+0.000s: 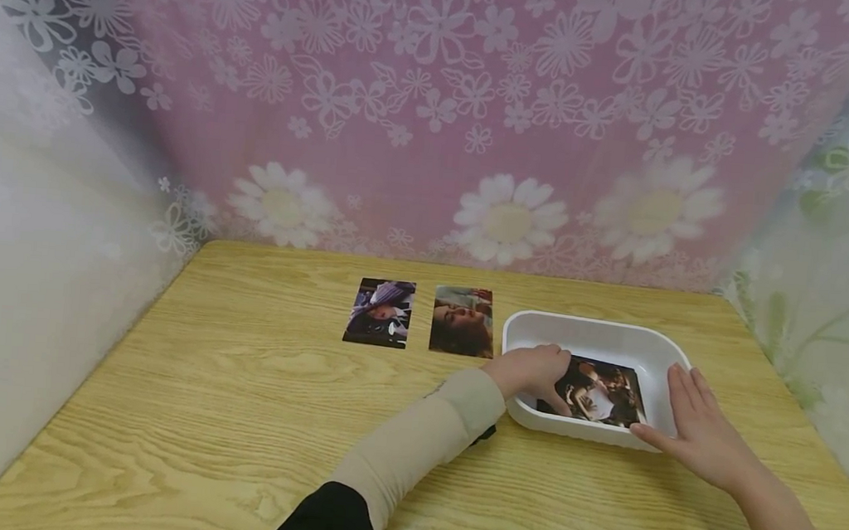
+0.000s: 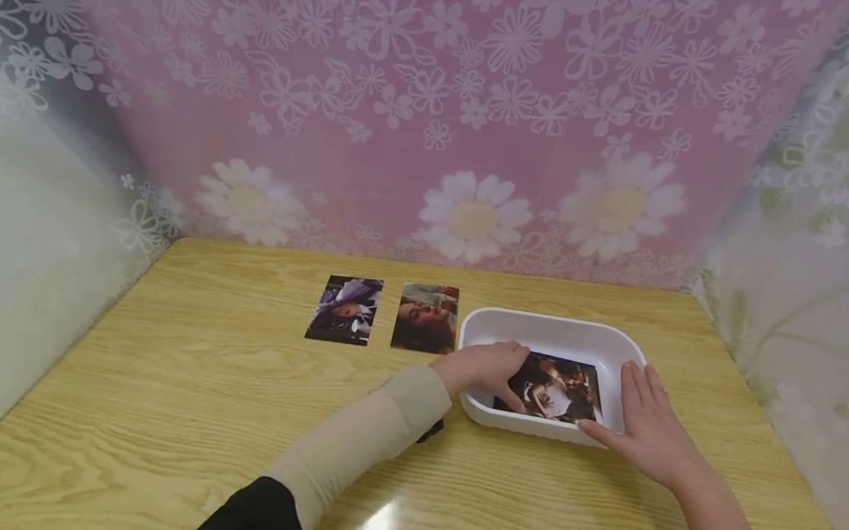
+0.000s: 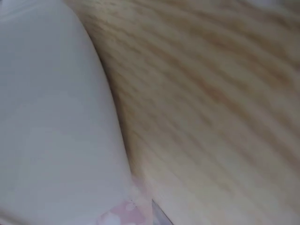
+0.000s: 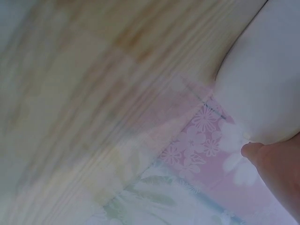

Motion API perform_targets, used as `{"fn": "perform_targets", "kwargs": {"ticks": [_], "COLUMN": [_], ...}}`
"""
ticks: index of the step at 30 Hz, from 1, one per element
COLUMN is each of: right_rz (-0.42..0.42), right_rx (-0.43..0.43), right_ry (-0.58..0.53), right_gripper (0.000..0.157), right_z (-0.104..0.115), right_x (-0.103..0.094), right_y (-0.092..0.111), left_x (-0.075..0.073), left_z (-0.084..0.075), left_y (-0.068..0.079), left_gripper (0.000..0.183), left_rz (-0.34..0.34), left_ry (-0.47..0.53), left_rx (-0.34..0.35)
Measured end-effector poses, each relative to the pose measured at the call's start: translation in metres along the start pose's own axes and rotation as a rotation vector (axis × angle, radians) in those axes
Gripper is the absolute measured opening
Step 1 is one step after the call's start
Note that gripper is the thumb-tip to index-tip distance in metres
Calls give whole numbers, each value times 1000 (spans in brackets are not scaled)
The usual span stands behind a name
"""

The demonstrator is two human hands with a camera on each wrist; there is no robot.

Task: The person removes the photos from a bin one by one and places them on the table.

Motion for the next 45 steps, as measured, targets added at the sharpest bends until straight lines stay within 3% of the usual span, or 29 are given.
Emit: {"fn": "perform_targets", "kwargs": {"ticks": [7,17,25,32,37,45], "right_rz": [11,2,-4,-13,-12,3], "right_rx": [12,8,2,-6,-7,-2], "right_ry": [-3,2,6,17,15,13], "right_gripper": [95,94,95,95,95,94], "right_z": [1,0,0,0,0,0], "right_x": [0,1,1,0,0,2], "right_y": [1,1,1,0,0,0], "left_x": [9,5,-3,-17,-24,-28], "left_z": [3,4,7,7,9,13], "left_y": [-2,4,7,9,12,13], "left_gripper": [82,83,76,64,52,47], "left_rz": [49,40,-45,-179,-257,-292], "left_ry": [-39,-72,-56,-32,64,184], "left_rx": [-73,-94,-129,-90,-73,-68]}}
Point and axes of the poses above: each hand's wrist, its own y-axis away from the middle knuckle, its own x-axis out of the palm, z = x × y, the point moved 8 cm from there along -y, towards the middle knuckle, and after that the axes turned 5 degrees about x, right-handed, at the moved point
